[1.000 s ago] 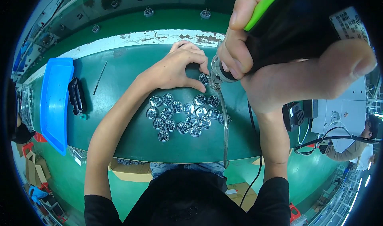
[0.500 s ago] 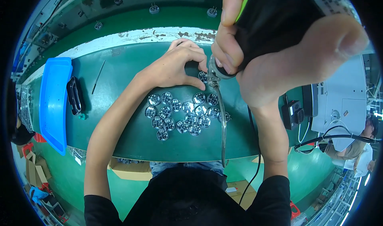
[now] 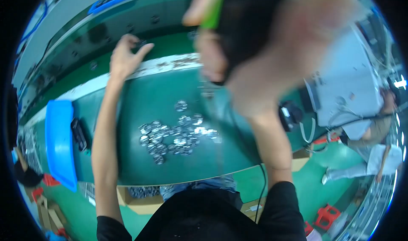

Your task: The person assembles small circular electronic components on a green assembly line table using an electric screwdriver.

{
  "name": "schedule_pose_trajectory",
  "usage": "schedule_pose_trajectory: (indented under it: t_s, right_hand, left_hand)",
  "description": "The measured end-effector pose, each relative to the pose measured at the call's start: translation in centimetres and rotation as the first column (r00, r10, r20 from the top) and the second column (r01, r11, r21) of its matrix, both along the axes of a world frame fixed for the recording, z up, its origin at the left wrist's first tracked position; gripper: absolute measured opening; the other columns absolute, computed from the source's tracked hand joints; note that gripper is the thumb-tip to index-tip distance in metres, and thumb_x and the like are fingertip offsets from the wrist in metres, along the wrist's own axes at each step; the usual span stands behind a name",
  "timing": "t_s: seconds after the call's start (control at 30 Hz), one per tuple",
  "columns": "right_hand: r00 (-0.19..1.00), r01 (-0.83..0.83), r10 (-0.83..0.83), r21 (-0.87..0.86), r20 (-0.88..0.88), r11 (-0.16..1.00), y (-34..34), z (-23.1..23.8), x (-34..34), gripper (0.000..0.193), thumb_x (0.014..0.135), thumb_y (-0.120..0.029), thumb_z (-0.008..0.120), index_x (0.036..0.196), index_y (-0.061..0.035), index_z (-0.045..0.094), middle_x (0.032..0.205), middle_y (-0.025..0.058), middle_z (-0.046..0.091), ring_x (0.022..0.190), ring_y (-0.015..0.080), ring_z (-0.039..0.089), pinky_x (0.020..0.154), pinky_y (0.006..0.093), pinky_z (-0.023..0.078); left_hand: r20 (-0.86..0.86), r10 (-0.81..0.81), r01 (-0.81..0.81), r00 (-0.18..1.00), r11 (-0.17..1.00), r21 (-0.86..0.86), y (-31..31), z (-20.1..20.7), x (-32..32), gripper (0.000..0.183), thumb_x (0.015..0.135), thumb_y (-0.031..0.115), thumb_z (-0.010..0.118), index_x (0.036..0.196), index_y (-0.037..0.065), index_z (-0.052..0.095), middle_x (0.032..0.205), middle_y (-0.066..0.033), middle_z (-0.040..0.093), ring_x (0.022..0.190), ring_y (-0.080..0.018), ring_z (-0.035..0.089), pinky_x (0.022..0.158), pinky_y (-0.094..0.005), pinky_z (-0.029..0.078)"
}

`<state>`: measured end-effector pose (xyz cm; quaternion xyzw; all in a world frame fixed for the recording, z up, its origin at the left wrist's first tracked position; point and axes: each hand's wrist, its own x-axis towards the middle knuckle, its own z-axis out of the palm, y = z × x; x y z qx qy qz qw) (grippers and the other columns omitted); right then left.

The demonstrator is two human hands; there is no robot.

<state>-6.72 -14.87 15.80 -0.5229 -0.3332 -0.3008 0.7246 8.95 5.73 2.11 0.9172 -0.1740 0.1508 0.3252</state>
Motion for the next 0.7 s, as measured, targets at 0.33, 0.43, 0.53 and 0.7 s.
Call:
schedule_pose_trajectory:
  t_s: [0.33,0.43,0.53,0.7]
  right_hand:
    - [0.981,0.147,-0.150,-0.034,-0.125,0.989,-1.2,0.9,-2.5,0.015,0.096,-0.013,0.069,0.090,0.0011,0.067,0.068,0.0016,0.065,0.052,0.0044,0.055,0.043,0.0228,0.039]
    - [0.912,0.139,-0.190,-0.161,-0.365,0.977,-1.8,1.7,-4.0,0.049,0.098,-0.045,0.066,0.095,0.0041,0.067,0.078,0.0104,0.066,0.048,0.0124,0.053,0.041,0.0274,0.038]
    - [0.993,-0.109,0.096,-0.221,-0.067,0.969,-2.1,1.3,-1.7,0.119,0.070,-0.108,0.024,0.103,0.0008,0.059,0.056,0.0019,0.048,0.041,0.0136,0.043,0.041,0.0276,0.037]
    - [0.989,-0.142,0.118,-0.338,-0.091,0.930,-0.5,0.8,-0.8,0.112,0.072,-0.106,0.028,0.102,-0.0023,0.057,0.057,0.0012,0.048,0.042,0.0123,0.044,0.042,0.0269,0.038]
  left_hand:
    - [-0.007,-0.346,0.344,0.938,0.936,-0.074,-2.2,-1.8,0.5,0.034,0.082,0.023,0.082,0.106,0.001,0.074,0.098,-0.0142,0.072,0.090,-0.0303,0.069,0.083,-0.0407,0.055]
    - [-0.053,-0.647,0.642,0.761,0.762,-0.082,-3.2,1.1,-5.2,0.034,0.077,0.018,0.085,0.107,0.005,0.076,0.106,-0.0111,0.073,0.103,-0.0267,0.065,0.094,-0.0407,0.051]
    - [-0.096,-0.791,0.787,0.604,0.612,-0.084,-3.4,0.3,-8.6,0.035,0.076,0.023,0.088,0.107,0.011,0.077,0.112,-0.0037,0.073,0.118,-0.0234,0.057,0.108,-0.0438,0.039]
    - [-0.243,-0.812,0.815,0.531,0.567,-0.116,-3.8,0.1,-9.1,0.037,0.075,0.028,0.090,0.104,0.010,0.076,0.116,0.0012,0.070,0.123,-0.0225,0.052,0.112,-0.0424,0.028]
